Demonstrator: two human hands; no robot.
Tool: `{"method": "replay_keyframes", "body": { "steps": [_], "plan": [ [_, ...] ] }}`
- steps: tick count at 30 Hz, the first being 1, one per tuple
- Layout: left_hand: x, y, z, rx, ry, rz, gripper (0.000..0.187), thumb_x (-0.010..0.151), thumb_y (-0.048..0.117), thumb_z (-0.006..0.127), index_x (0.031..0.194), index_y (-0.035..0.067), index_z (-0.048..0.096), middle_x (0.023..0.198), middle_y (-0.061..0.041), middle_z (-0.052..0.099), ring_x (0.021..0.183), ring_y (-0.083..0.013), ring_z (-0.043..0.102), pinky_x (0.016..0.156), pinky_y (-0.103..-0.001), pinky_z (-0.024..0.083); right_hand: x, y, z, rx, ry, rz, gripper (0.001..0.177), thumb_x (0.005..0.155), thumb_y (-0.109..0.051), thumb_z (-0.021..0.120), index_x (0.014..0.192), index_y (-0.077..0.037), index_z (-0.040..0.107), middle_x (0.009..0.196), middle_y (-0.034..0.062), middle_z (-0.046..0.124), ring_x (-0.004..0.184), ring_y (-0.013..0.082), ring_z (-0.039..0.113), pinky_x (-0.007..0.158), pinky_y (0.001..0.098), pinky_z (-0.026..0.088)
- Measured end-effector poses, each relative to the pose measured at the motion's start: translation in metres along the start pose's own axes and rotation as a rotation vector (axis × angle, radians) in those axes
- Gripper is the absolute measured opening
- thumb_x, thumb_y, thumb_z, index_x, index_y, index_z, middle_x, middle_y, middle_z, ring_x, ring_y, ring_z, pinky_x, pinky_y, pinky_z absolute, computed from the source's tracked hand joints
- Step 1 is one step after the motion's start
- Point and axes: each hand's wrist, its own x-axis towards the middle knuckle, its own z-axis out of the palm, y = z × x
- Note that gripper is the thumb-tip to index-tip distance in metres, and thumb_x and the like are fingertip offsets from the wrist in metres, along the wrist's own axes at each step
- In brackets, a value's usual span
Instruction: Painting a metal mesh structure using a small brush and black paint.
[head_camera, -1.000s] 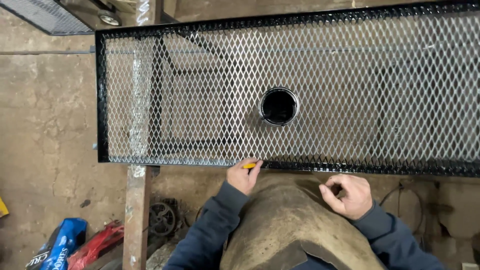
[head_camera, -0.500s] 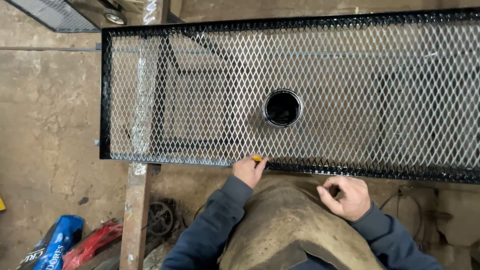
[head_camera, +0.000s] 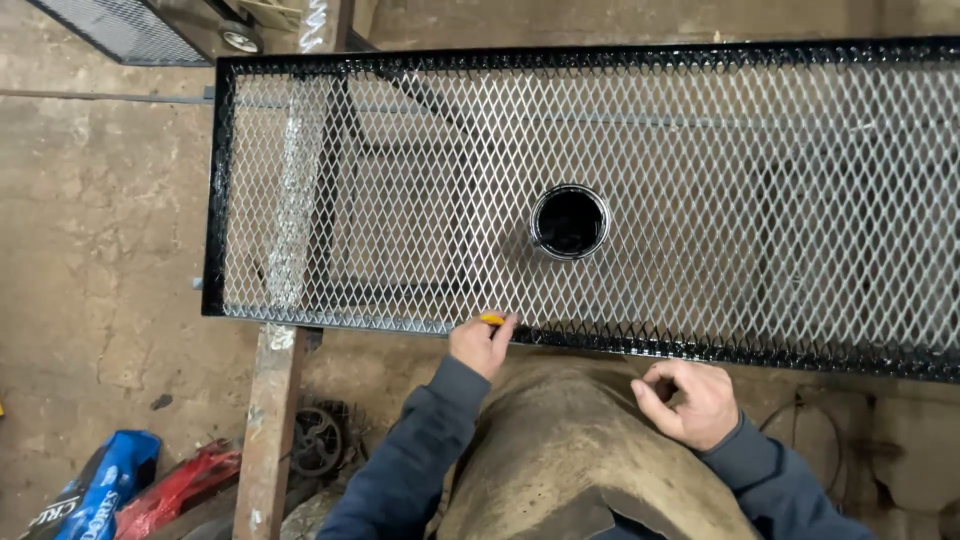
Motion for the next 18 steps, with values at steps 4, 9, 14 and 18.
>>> {"method": "replay_keyframes", "body": {
  "steps": [4, 9, 14, 18],
  "plan": [
    [0.002, 0.009, -0.013, -0.035, 0.049, -0.014, 0.025, 0.097, 0.026, 0.070, 0.091, 0.003, 0.077, 0.080, -0.015, 0.074, 0.066, -0.0317, 0.073, 0.060, -0.039, 0.057, -0.003, 0.000, 0.001, -0.005, -0.017, 0.039, 0.019, 0.079, -0.016, 0.083, 0.078, -0.008, 0.065, 0.065, 0.0041, 0.069, 0.046, 0.0136, 0.064, 0.045, 0.0288, 0.047],
    [-0.003, -0.004, -0.008, 0.066, 0.018, -0.045, 0.026, 0.096, 0.028, 0.073, 0.088, 0.004, 0.078, 0.075, -0.016, 0.072, 0.066, -0.0339, 0.071, 0.061, -0.041, 0.056, -0.004, -0.002, 0.001, -0.019, 0.000, 0.006, 0.019, 0.080, -0.017, 0.082, 0.080, -0.008, 0.065, 0.067, 0.0040, 0.069, 0.048, 0.0140, 0.064, 0.046, 0.0287, 0.048],
    [-0.007, -0.011, 0.002, 0.122, -0.016, -0.040, 0.025, 0.094, 0.029, 0.073, 0.089, 0.005, 0.078, 0.072, -0.016, 0.071, 0.064, -0.0346, 0.070, 0.060, -0.042, 0.055, -0.005, 0.002, 0.003, -0.013, 0.009, 0.026, 0.019, 0.078, -0.017, 0.082, 0.079, -0.008, 0.065, 0.065, 0.0041, 0.069, 0.047, 0.0134, 0.065, 0.045, 0.0279, 0.049],
    [-0.007, 0.009, -0.007, 0.037, 0.000, 0.017, 0.023, 0.096, 0.028, 0.072, 0.091, 0.006, 0.076, 0.081, -0.014, 0.074, 0.069, -0.0338, 0.072, 0.063, -0.040, 0.057, -0.005, -0.001, 0.002, -0.020, -0.015, 0.012, 0.018, 0.079, -0.016, 0.082, 0.078, -0.008, 0.066, 0.064, 0.0042, 0.068, 0.048, 0.0146, 0.064, 0.047, 0.0292, 0.049]
  ]
}}
